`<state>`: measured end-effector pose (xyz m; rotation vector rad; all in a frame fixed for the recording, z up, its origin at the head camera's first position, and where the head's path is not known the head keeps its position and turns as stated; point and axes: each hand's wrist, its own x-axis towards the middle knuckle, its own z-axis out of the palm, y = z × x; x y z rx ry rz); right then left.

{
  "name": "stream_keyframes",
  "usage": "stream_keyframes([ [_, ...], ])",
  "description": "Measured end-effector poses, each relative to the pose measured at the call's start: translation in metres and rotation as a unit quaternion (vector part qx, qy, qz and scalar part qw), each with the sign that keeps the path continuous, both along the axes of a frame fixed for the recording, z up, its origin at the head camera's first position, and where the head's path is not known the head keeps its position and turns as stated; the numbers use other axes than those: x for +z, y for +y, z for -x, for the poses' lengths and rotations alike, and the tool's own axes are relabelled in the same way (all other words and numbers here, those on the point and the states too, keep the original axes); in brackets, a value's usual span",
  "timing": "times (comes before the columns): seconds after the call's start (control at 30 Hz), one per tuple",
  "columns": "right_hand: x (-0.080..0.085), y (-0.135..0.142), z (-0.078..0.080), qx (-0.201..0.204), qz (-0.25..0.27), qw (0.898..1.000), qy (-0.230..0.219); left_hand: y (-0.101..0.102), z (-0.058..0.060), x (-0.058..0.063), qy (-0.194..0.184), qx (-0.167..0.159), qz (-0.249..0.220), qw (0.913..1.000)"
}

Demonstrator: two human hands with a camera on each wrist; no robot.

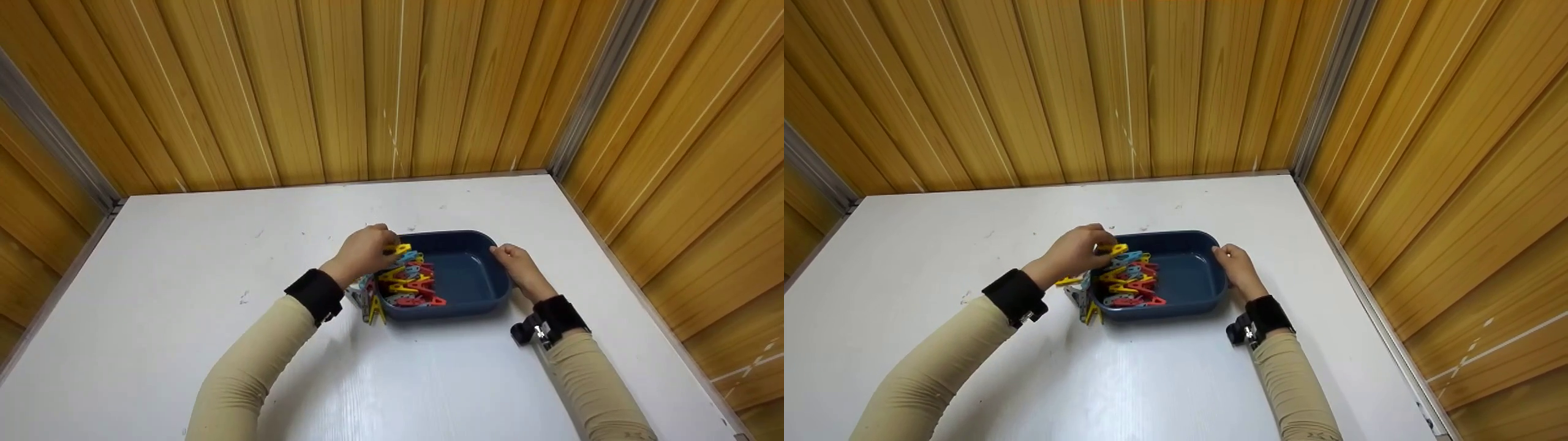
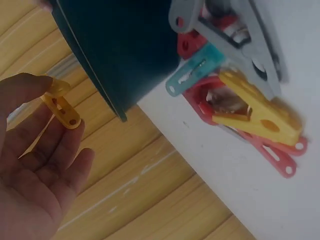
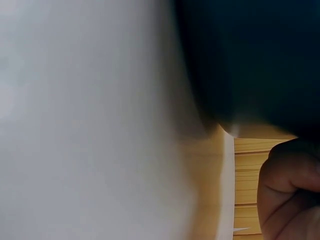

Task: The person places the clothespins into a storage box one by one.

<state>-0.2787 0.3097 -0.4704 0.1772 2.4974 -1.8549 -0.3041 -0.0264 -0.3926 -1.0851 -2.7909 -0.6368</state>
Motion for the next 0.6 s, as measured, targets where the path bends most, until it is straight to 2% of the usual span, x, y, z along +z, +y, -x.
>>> stream_keyframes([
  [0.17, -0.002, 0.0, 0.001, -0.003, -0.002, 1.0, 0.001, 0.009, -0.013, -0.006, -0.021, -0.035, 0.02, 0.999],
  [0.33, -0.002, -0.002, 0.004, -0.001, -0.004, 1.0, 0.0, 0.014, -0.023, -0.015, -0.009, -0.063, 0.049, 0.9968],
  [0.6, 0.0, -0.005, 0.004, 0.005, -0.005, 1.0, -0.016, 0.012, -0.029, -0.031, -0.017, -0.042, 0.106, 0.9933],
])
